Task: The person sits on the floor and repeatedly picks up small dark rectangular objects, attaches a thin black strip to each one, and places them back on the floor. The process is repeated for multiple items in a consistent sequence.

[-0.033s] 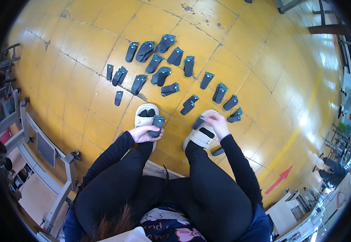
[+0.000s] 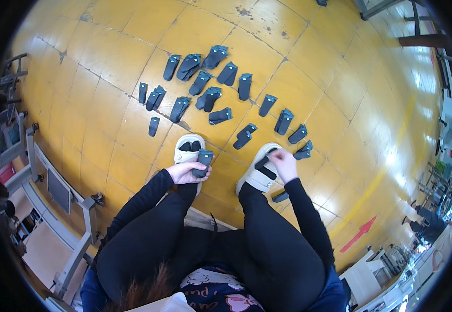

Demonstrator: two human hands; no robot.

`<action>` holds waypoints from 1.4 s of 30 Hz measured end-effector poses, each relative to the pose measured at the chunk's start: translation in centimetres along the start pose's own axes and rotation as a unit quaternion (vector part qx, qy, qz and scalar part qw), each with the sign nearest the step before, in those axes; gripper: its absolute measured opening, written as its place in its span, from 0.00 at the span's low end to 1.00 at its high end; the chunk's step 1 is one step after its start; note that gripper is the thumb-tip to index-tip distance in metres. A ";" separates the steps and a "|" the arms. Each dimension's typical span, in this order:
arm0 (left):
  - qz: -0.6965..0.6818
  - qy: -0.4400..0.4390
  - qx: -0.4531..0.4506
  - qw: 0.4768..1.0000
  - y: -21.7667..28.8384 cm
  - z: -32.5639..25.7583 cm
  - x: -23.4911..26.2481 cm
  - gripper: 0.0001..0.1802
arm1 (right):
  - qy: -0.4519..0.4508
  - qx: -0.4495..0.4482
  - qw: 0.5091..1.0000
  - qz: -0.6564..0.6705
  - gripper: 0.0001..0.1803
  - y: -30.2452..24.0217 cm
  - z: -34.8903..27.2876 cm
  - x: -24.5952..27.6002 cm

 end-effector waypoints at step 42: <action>0.005 0.004 -0.018 1.000 1.0 -0.5 -0.1 0.31 | -0.152 -0.188 0.912 0.332 0.06 7.4 -5.2 -1.6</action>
Point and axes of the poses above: each hand's wrist, its own z-axis towards the middle knuckle, its own x-axis out of the back of the hand, y = z × x, the point moved 10 cm from there along z, towards the middle knuckle, and after that the axes turned 3 degrees about y, right-handed, at the moved point
